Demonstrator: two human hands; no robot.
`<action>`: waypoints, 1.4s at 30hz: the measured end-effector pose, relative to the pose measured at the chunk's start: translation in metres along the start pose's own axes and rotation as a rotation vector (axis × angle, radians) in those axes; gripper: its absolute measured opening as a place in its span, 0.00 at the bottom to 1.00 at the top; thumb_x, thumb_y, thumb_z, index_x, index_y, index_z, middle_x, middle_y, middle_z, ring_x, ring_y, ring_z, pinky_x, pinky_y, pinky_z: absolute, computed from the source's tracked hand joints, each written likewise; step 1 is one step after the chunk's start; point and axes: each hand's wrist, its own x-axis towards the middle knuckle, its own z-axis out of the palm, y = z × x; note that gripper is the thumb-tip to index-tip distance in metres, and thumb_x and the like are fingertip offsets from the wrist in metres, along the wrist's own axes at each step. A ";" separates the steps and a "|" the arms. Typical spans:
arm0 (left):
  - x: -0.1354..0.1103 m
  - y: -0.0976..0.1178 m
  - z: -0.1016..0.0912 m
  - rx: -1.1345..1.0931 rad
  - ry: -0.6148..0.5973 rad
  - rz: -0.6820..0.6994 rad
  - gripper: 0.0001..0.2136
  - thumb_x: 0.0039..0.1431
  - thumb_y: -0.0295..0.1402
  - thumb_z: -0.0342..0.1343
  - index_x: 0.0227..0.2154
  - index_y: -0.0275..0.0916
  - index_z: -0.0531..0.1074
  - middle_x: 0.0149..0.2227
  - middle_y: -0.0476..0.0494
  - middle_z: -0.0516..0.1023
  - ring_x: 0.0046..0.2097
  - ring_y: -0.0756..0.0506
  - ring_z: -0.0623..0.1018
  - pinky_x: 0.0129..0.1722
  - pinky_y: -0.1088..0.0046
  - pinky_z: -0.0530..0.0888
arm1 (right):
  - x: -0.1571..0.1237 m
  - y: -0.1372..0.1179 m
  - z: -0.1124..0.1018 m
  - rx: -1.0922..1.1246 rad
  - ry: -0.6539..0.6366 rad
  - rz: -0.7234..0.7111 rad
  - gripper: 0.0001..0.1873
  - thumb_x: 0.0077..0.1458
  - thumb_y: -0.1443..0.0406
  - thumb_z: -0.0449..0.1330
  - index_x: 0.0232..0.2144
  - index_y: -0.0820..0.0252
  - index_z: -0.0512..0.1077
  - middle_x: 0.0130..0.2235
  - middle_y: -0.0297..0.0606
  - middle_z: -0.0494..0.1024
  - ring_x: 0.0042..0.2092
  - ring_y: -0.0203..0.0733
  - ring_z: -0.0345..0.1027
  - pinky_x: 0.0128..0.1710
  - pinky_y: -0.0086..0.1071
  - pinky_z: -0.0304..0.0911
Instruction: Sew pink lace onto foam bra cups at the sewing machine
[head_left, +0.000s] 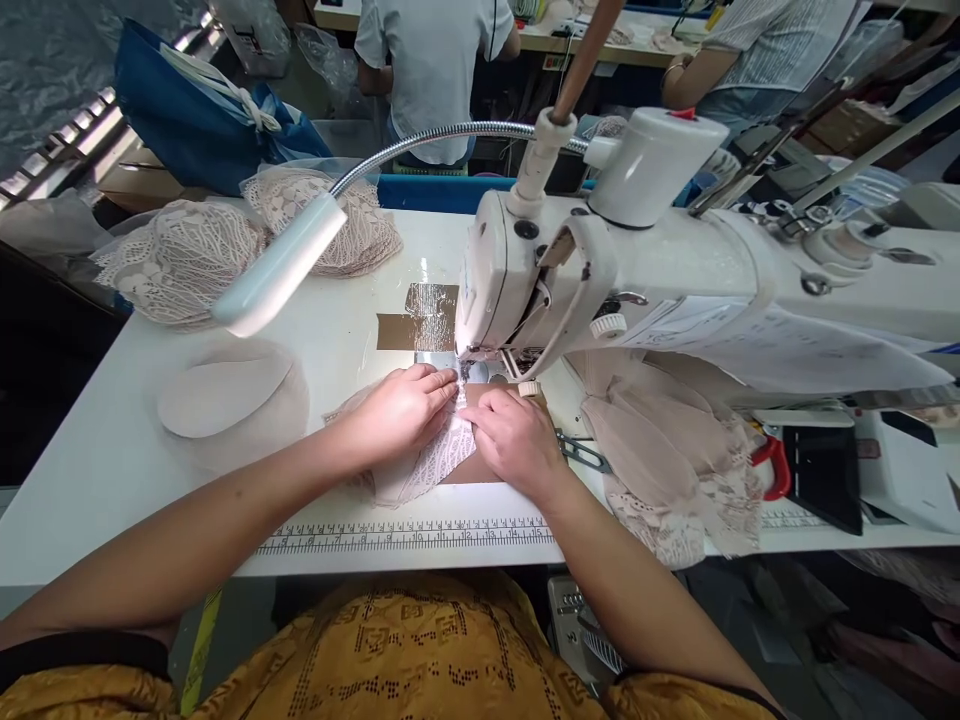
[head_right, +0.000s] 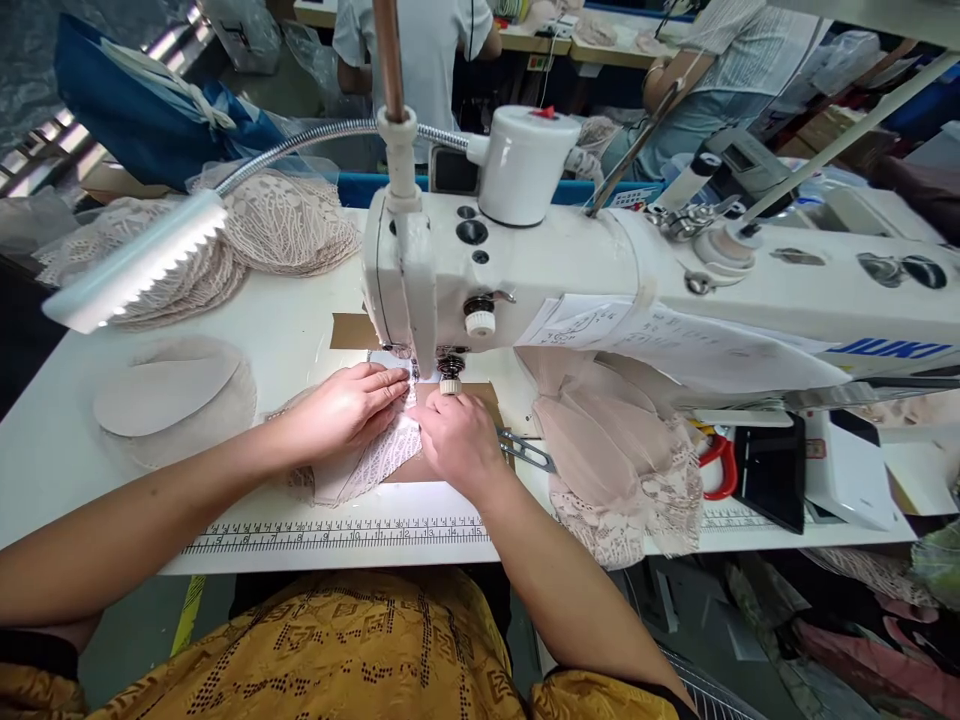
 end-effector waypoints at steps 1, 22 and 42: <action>0.001 0.000 0.000 0.001 -0.003 -0.010 0.17 0.68 0.33 0.45 0.52 0.30 0.72 0.55 0.32 0.74 0.51 0.38 0.74 0.49 0.56 0.75 | 0.000 0.000 0.000 -0.013 0.000 0.005 0.14 0.57 0.73 0.55 0.38 0.56 0.80 0.30 0.36 0.74 0.33 0.40 0.62 0.34 0.34 0.53; 0.000 -0.007 -0.012 -0.006 -0.086 0.013 0.19 0.64 0.30 0.47 0.56 0.29 0.69 0.61 0.29 0.67 0.61 0.32 0.66 0.55 0.50 0.69 | 0.001 0.003 -0.002 0.023 -0.002 0.088 0.18 0.55 0.75 0.52 0.39 0.57 0.79 0.33 0.37 0.78 0.34 0.41 0.67 0.34 0.35 0.57; -0.023 0.013 -0.013 0.026 -0.052 -0.005 0.15 0.66 0.33 0.46 0.28 0.35 0.75 0.29 0.40 0.74 0.33 0.43 0.71 0.34 0.65 0.66 | -0.024 -0.016 -0.043 0.205 -0.196 0.044 0.15 0.60 0.72 0.52 0.45 0.60 0.75 0.41 0.41 0.78 0.42 0.43 0.71 0.42 0.36 0.65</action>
